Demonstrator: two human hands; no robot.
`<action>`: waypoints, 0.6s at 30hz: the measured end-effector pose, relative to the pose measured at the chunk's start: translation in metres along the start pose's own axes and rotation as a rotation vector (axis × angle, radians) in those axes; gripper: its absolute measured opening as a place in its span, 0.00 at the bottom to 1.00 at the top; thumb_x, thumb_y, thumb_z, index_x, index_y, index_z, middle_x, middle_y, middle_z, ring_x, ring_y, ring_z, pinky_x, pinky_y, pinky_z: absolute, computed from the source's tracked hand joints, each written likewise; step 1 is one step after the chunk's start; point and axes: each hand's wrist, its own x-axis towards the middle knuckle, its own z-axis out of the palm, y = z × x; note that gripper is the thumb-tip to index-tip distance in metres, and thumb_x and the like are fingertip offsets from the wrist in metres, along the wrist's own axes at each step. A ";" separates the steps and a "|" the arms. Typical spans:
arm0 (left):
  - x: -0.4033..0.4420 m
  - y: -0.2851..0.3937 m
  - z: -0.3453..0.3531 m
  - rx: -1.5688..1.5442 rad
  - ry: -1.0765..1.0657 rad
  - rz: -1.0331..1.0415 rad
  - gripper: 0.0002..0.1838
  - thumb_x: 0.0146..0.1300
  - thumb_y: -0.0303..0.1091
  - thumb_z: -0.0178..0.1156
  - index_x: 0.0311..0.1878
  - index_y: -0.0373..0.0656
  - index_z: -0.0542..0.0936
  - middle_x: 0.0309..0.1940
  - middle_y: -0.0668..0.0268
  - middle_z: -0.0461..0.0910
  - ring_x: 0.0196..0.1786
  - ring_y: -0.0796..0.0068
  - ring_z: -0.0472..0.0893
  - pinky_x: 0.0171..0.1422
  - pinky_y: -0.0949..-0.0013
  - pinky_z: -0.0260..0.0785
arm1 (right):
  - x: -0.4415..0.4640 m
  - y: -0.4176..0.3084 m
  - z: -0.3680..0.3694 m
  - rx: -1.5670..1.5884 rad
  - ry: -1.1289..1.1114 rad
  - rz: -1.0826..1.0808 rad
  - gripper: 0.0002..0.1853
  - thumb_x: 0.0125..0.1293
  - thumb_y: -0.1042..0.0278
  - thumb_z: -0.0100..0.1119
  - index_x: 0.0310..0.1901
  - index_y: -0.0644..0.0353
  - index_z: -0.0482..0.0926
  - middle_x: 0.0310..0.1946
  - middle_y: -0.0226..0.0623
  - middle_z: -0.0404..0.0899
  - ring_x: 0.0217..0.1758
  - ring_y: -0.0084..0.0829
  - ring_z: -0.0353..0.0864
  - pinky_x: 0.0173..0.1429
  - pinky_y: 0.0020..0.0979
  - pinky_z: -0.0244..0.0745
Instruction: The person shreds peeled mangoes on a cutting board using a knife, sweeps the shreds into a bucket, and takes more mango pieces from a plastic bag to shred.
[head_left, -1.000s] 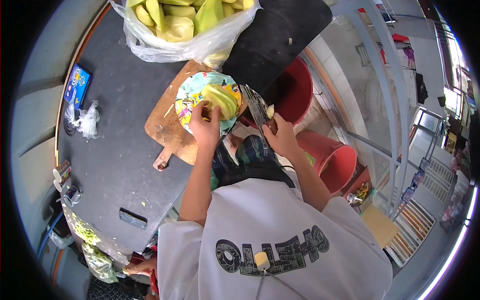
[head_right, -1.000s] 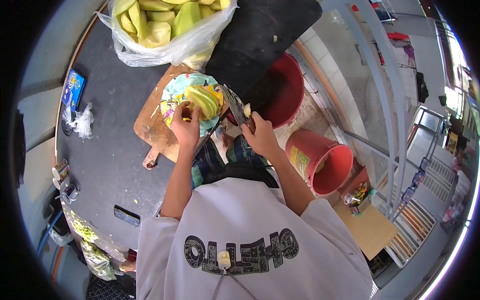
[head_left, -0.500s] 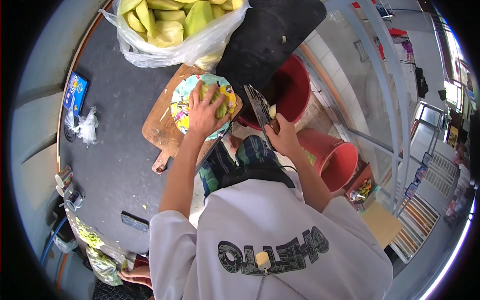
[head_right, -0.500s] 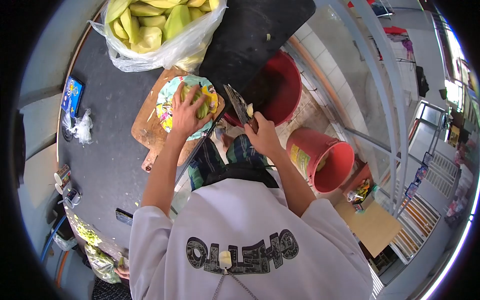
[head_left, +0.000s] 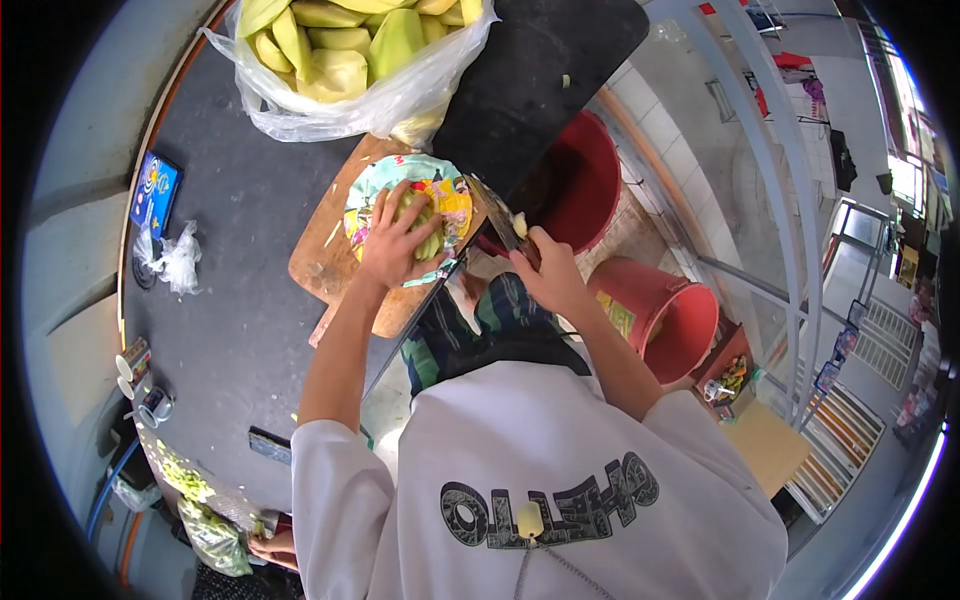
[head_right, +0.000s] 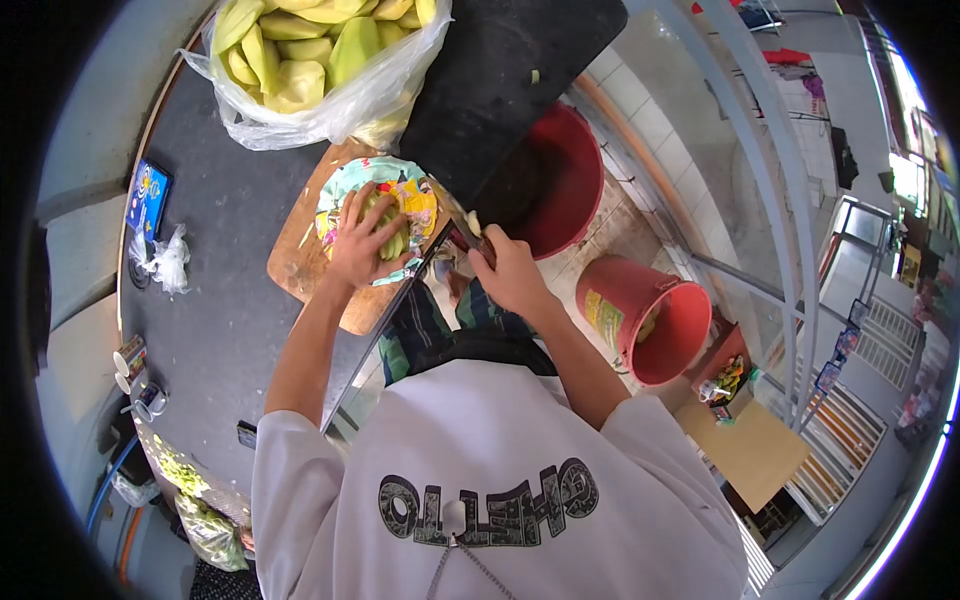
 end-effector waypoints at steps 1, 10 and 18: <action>0.002 0.004 -0.006 0.002 -0.015 -0.015 0.31 0.51 0.53 0.73 0.58 0.53 0.82 0.69 0.57 0.69 0.77 0.40 0.58 0.79 0.33 0.45 | 0.003 -0.006 0.004 0.021 -0.020 0.000 0.11 0.68 0.67 0.60 0.41 0.65 0.71 0.25 0.50 0.78 0.32 0.56 0.82 0.36 0.46 0.74; -0.028 0.052 -0.017 -0.178 0.247 -0.469 0.21 0.54 0.22 0.68 0.53 0.40 0.80 0.52 0.53 0.79 0.54 0.50 0.78 0.61 0.54 0.72 | 0.042 -0.032 0.054 -0.501 -0.102 -0.197 0.11 0.71 0.65 0.53 0.48 0.62 0.71 0.32 0.51 0.84 0.34 0.54 0.86 0.38 0.53 0.81; -0.012 0.054 -0.023 -0.064 0.018 -0.480 0.25 0.51 0.24 0.71 0.54 0.37 0.78 0.51 0.53 0.80 0.52 0.49 0.79 0.57 0.54 0.74 | 0.060 -0.035 0.062 -0.627 -0.089 -0.236 0.11 0.68 0.66 0.56 0.46 0.62 0.70 0.26 0.53 0.82 0.29 0.54 0.85 0.32 0.53 0.81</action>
